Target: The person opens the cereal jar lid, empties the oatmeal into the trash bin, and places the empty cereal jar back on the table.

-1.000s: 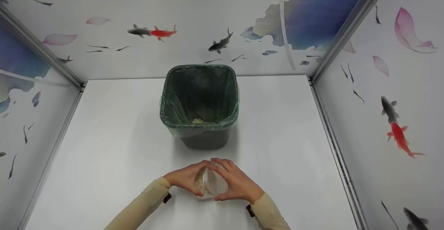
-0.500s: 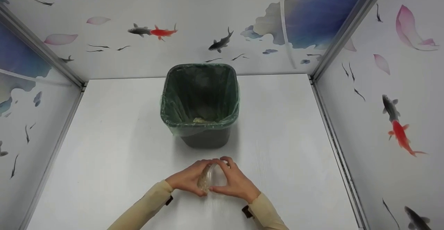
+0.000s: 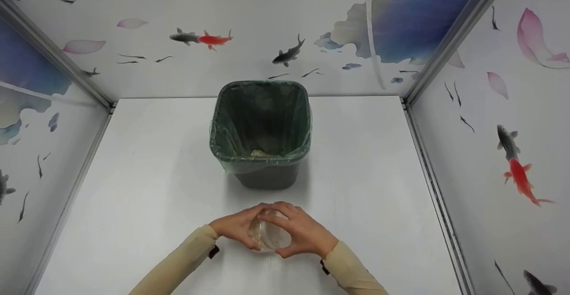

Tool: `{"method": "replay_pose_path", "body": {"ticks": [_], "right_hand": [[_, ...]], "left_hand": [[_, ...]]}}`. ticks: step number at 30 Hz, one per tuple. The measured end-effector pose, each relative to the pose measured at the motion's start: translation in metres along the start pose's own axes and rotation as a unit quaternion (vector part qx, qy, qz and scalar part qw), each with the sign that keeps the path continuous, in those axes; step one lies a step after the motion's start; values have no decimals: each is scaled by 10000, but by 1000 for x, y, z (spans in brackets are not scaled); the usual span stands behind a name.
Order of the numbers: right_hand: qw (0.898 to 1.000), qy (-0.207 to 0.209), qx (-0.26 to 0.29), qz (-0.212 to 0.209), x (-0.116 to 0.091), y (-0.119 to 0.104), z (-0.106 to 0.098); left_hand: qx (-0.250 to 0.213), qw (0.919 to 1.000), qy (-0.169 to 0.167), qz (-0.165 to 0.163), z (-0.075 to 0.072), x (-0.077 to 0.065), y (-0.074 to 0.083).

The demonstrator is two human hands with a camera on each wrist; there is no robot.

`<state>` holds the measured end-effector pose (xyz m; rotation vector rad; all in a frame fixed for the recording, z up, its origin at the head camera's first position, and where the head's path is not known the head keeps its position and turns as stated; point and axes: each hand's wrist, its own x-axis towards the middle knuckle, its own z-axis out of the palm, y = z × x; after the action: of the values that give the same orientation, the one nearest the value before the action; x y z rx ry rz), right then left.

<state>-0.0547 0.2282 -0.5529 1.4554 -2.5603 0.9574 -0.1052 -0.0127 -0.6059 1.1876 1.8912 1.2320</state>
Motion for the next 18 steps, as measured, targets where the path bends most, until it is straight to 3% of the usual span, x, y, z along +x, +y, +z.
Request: {"method": "replay_pose_path", "body": {"ticks": [7,13,18], "right_hand": [[9933,-523,-505,-903,12,-5,-17],[9787,-984,-944,-1538,21,-11,-27],[9686,-1348,-1233,-1688,28,-15,-37]], "left_hand": [[-440,9969,-638,98,-13,0,9],[-713,9907,-1146,-151,-22,-2,15],[-743,9900,-1105,-462,-28,-11,9]]}}
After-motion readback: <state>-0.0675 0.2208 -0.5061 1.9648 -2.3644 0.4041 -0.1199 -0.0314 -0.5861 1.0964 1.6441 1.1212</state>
